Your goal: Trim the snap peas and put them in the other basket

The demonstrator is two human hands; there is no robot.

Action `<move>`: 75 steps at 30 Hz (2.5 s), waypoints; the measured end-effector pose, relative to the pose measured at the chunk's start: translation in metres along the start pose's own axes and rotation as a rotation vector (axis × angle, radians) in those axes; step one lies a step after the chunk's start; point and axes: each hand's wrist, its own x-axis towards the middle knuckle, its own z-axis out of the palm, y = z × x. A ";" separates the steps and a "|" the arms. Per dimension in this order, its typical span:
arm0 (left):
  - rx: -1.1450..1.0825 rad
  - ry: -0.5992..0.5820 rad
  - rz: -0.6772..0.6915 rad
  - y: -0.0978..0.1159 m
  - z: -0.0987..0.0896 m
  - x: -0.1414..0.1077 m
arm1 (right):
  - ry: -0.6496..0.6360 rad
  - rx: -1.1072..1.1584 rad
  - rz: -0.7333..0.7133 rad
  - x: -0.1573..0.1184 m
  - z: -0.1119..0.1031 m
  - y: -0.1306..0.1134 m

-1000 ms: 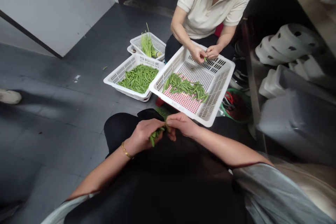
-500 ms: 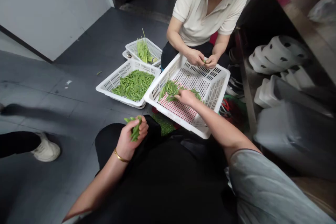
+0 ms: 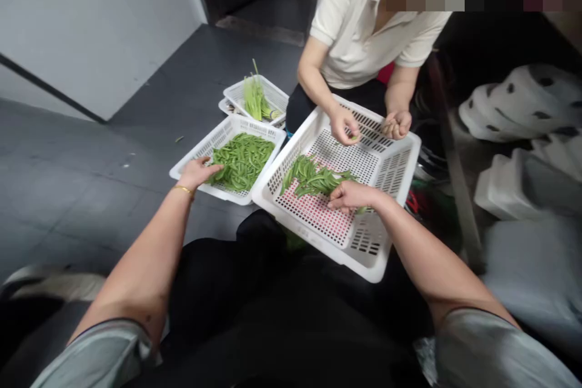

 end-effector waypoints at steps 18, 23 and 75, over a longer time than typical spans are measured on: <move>-0.376 -0.567 -0.009 0.008 0.034 -0.176 | 0.345 -0.282 0.251 -0.015 0.003 -0.037; -0.625 -0.721 -0.114 0.013 0.067 -0.212 | 0.589 -0.232 -0.306 -0.073 0.056 -0.117; -1.180 -0.291 -0.096 -0.004 0.009 -0.193 | -0.177 0.220 -0.399 -0.096 0.041 -0.098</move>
